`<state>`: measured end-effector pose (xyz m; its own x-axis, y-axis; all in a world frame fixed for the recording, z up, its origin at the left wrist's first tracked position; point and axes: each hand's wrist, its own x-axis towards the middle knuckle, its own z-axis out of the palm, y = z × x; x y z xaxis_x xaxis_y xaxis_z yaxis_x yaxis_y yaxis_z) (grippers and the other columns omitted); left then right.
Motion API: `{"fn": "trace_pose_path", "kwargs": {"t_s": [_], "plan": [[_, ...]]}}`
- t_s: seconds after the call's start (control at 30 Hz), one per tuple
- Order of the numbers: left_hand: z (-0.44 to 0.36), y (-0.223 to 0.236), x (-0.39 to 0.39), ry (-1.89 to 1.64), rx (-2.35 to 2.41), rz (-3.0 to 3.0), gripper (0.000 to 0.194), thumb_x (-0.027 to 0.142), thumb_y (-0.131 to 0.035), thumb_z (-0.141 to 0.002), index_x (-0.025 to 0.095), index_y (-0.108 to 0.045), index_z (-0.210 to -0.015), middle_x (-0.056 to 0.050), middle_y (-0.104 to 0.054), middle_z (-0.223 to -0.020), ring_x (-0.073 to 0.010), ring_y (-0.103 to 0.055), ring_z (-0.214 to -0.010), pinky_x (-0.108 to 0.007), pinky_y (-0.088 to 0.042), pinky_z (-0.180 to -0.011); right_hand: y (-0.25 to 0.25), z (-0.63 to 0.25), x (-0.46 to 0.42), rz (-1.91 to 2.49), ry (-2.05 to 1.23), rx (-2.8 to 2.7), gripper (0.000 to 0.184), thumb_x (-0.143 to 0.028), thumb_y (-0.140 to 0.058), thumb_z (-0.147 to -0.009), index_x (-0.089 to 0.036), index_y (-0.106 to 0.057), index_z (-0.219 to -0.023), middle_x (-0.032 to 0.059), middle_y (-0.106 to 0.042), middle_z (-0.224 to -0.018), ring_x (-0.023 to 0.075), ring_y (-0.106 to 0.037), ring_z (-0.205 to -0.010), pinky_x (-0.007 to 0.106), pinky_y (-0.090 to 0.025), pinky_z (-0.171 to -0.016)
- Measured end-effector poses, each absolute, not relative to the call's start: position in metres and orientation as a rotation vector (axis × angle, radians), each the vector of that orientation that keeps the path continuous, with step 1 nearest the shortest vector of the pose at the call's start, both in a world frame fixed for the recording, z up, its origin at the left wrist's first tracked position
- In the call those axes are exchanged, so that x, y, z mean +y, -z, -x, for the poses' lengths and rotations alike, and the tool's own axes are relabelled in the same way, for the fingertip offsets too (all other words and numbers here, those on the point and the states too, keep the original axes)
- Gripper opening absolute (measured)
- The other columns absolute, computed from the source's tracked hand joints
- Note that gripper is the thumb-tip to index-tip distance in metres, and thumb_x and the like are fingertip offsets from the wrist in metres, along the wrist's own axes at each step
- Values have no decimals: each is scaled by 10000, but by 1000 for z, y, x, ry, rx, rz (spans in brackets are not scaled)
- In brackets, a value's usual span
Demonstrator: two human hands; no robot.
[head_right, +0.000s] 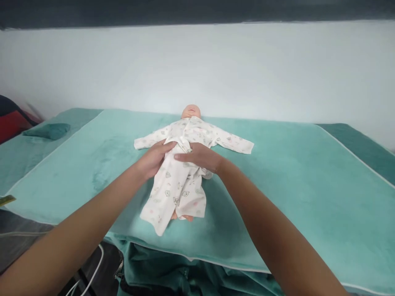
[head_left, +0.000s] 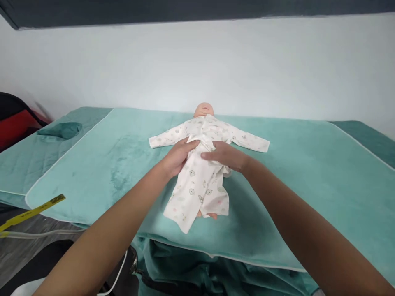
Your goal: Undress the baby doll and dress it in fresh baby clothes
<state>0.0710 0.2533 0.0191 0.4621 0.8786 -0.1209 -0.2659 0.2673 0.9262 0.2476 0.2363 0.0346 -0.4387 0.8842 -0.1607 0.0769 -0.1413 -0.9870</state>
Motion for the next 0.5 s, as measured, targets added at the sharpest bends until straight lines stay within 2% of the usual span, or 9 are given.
{"fn": "trace_pose_path", "kwargs": {"t_s": [0.07, 0.17, 0.3, 0.5], "plan": [[-71, -15, 256, -853, 786, -989, 447, 419, -709, -769, 129, -648, -1103, -116, -726, -937, -244, -684, -814, -365, -527, -755, -35, -250, 237, 1122, -1697, -1555, 344, -309, -833, -626, -179, -736, -929, 80, -743, -944, 278, -693, -839, 373, -559, -684], [-65, -16, 254, -763, 824, -1050, 460, 483, -693, -782, 138, -665, -1084, -119, -727, -958, -246, -685, -832, -350, -527, -728, -32, -251, 239, 1104, -1721, -1403, 307, -321, -799, -674, -174, -727, -933, 78, -742, -901, 276, -696, -833, 384, -566, -681], [-55, -21, 250, -473, 796, -1225, 467, 368, -811, -684, 155, -690, -1081, -118, -726, -1044, -284, -676, -973, -364, -526, -813, -27, -247, 240, 1041, -1696, -1156, 315, -354, -770, -710, -159, -707, -949, 87, -735, -897, 271, -697, -815, 374, -567, -656], [-64, -12, 251, -789, 719, -972, 443, 353, -738, -759, 144, -655, -1141, -116, -728, -1023, -281, -685, -949, -396, -529, -847, -27, -249, 238, 1108, -1627, -1414, 318, -360, -792, -674, -168, -738, -922, 63, -740, -875, 264, -702, -817, 366, -563, -671]]}}
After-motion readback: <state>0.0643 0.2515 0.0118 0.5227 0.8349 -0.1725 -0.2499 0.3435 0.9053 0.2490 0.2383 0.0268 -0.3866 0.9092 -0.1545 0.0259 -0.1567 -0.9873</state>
